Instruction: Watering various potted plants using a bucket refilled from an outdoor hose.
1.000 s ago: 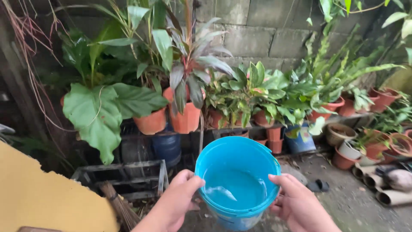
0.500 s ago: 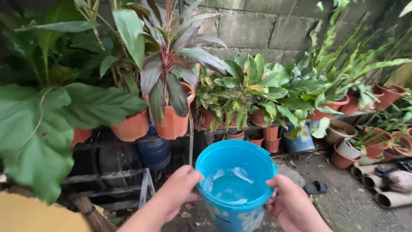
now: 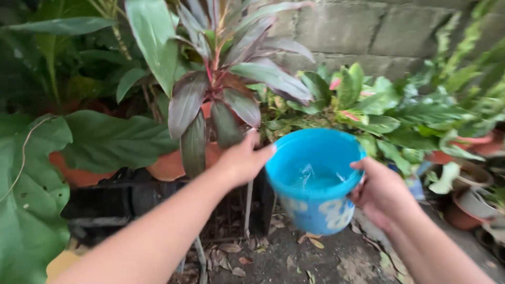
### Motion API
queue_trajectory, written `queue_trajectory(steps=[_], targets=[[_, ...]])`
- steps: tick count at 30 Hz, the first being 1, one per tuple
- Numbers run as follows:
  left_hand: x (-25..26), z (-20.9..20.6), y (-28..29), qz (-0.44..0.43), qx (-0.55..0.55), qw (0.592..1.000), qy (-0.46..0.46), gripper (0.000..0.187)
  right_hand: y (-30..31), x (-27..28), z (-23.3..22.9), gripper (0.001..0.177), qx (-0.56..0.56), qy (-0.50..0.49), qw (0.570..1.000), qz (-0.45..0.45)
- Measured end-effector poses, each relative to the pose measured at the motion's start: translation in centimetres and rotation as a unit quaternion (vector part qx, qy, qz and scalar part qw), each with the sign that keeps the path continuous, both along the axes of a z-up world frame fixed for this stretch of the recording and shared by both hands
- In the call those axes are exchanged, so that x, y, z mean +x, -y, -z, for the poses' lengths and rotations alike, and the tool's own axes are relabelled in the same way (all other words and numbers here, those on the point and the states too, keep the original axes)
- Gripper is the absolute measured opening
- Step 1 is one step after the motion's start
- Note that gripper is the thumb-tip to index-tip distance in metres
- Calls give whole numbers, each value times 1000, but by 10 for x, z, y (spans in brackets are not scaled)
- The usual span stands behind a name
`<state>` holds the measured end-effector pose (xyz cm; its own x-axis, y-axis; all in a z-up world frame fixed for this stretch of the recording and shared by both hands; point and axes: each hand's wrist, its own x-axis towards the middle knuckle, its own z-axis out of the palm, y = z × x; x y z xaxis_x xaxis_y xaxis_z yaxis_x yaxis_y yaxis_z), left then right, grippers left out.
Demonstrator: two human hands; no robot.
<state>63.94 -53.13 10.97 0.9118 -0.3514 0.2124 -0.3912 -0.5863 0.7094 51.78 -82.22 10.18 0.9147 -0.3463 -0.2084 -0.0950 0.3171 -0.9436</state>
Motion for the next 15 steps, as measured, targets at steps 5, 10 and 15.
queue_trajectory(steps=[5,10,15], targets=[[177,34,-15,20,52,984,170,57,32,81,-17,12,-4,23,1000,-22],[285,14,-88,-19,30,871,490,80,33,147,-60,16,-70,52,995,-57],[146,-49,-81,-23,-169,969,177,66,20,209,-84,14,-198,112,967,-115]])
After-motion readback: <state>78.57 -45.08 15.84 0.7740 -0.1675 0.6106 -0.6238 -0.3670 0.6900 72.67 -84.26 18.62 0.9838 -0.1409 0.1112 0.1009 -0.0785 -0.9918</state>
